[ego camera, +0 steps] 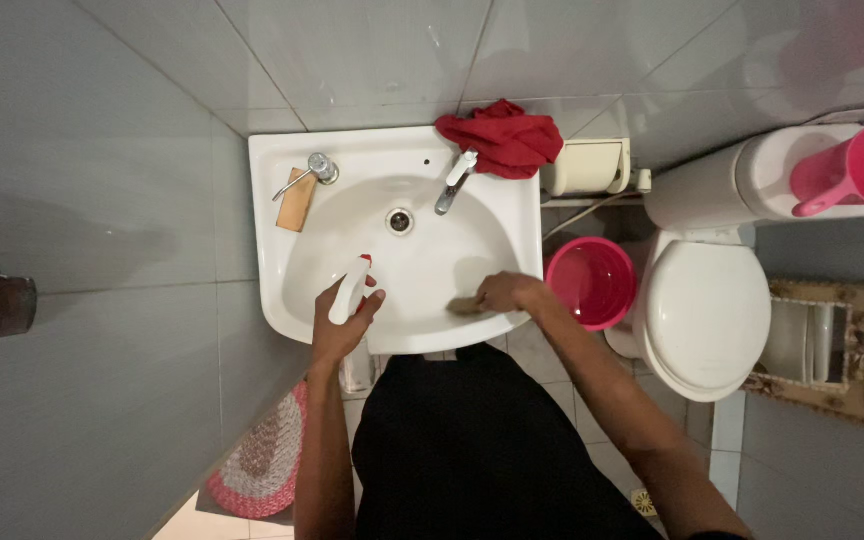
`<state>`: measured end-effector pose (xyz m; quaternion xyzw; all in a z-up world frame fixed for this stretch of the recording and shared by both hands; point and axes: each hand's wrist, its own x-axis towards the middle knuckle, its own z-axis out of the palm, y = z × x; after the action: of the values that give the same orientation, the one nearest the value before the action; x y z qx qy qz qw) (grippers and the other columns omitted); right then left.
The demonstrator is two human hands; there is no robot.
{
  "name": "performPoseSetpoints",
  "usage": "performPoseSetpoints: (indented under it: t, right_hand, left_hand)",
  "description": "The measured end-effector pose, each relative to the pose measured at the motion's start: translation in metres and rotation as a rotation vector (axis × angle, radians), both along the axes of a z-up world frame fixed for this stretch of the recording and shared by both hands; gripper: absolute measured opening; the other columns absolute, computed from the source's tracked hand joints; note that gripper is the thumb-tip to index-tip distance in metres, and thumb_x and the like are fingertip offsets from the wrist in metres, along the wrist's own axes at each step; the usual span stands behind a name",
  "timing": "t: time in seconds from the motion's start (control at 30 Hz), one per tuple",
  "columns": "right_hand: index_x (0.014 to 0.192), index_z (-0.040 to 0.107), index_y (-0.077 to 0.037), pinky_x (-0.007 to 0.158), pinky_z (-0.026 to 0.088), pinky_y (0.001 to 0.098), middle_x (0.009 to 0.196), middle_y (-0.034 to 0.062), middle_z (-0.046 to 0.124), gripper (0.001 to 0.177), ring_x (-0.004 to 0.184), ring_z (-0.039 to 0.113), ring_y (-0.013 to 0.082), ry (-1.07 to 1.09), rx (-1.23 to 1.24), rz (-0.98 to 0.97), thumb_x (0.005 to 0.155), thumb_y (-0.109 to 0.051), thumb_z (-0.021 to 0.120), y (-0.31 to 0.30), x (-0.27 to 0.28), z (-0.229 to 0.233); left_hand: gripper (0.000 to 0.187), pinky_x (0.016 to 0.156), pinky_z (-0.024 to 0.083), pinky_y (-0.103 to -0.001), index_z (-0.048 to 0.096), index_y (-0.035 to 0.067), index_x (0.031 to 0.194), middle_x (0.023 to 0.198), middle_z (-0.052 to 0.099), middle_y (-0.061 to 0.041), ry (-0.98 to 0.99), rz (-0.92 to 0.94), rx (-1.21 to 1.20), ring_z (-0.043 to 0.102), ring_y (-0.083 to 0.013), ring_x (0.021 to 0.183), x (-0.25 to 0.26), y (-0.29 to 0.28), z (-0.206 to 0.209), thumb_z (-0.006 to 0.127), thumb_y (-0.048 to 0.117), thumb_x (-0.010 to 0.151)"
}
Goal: The person scrubs a white bathroom sink using a sponge and a spray bottle. They then rinse the sink using a pink plastic jug filled with water and wipe the surface dry with a red cloth. Finally, they use a brush to scrub the sink drain area.
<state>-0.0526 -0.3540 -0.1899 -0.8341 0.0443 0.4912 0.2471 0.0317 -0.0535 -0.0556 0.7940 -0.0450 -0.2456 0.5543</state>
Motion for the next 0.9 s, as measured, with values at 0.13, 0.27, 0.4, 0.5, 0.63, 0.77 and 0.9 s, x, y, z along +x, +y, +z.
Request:
performPoseSetpoints:
  t: [0.13, 0.27, 0.4, 0.5, 0.63, 0.77, 0.9]
  right_hand:
    - [0.139, 0.062, -0.022, 0.111, 0.039, 0.0458, 0.144, 0.0107, 0.056, 0.051, 0.130, 0.054, 0.0328, -0.099, 0.138, -0.036, 0.095, -0.045, 0.051, 0.051, -0.003, 0.003]
    - [0.138, 0.062, -0.014, 0.108, 0.044, 0.0447, 0.137, 0.0135, 0.065, 0.054, 0.124, 0.061, 0.0345, -0.103, 0.205, -0.073, 0.097, -0.043, 0.045, 0.072, -0.001, 0.014]
    - [0.129, 0.072, -0.008, 0.111, 0.045, 0.0411, 0.134, 0.0144, 0.069, 0.061, 0.125, 0.063, 0.0317, -0.027, 0.002, 0.067, 0.103, -0.055, 0.042, 0.011, -0.008, 0.032]
    - [0.140, 0.063, -0.020, 0.108, 0.048, 0.0411, 0.140, 0.0092, 0.062, 0.054, 0.125, 0.062, 0.0304, 0.043, -0.023, -0.018, 0.098, -0.049, 0.046, -0.026, -0.017, 0.039]
    - [0.143, 0.060, -0.022, 0.106, 0.045, 0.0422, 0.140, 0.0076, 0.061, 0.052, 0.124, 0.061, 0.0290, 0.007, 0.053, 0.013, 0.102, -0.050, 0.044, 0.004, -0.007, 0.042]
    - [0.150, 0.052, -0.028, 0.096, 0.057, 0.0455, 0.131, 0.0133, 0.070, 0.052, 0.113, 0.072, 0.0387, 0.181, 0.083, -0.133, 0.102, -0.043, 0.039, 0.051, 0.001, 0.055]
    - [0.141, 0.064, -0.027, 0.104, 0.046, 0.0418, 0.138, 0.0101, 0.066, 0.053, 0.123, 0.062, 0.0308, 0.009, 0.142, -0.044, 0.101, -0.055, 0.044, 0.028, -0.006, 0.075]
  left_hand:
    - [0.019, 0.053, 0.048, -0.029, 0.068, 0.007, 0.098, 0.061, 0.059, -0.001, -0.016, 0.006, -0.014, 0.058, -0.0091, 0.054, 0.000, -0.006, 0.004, 0.078, 0.016, 0.085]
    - [0.015, 0.052, 0.046, -0.029, 0.069, 0.006, 0.095, 0.059, 0.059, -0.001, -0.032, -0.017, 0.016, 0.057, -0.0092, 0.053, 0.001, -0.004, 0.005, 0.076, 0.014, 0.085]
    - [0.012, 0.051, 0.045, -0.030, 0.070, 0.004, 0.089, 0.058, 0.058, -0.002, -0.013, -0.029, 0.011, 0.055, -0.0102, 0.052, 0.003, -0.005, 0.003, 0.076, 0.014, 0.085]
    - [0.013, 0.051, 0.046, -0.029, 0.069, 0.004, 0.086, 0.058, 0.060, -0.002, 0.009, -0.032, 0.030, 0.057, -0.0103, 0.052, 0.002, 0.000, 0.000, 0.076, 0.015, 0.085]
    - [0.017, 0.055, 0.047, -0.029, 0.069, 0.004, 0.089, 0.062, 0.060, -0.003, -0.143, -0.089, 0.027, 0.055, -0.0108, 0.056, -0.001, 0.003, -0.003, 0.079, 0.017, 0.086]
    - [0.018, 0.064, 0.050, -0.030, 0.072, 0.004, 0.094, 0.066, 0.065, -0.003, -0.297, -0.157, 0.077, 0.059, -0.0128, 0.059, -0.002, 0.000, -0.007, 0.079, 0.017, 0.085]
    - [0.016, 0.060, 0.050, -0.031, 0.072, 0.005, 0.095, 0.066, 0.067, -0.004, 0.050, -0.185, 0.081, 0.061, -0.0134, 0.060, -0.001, -0.004, -0.008, 0.074, 0.018, 0.087]
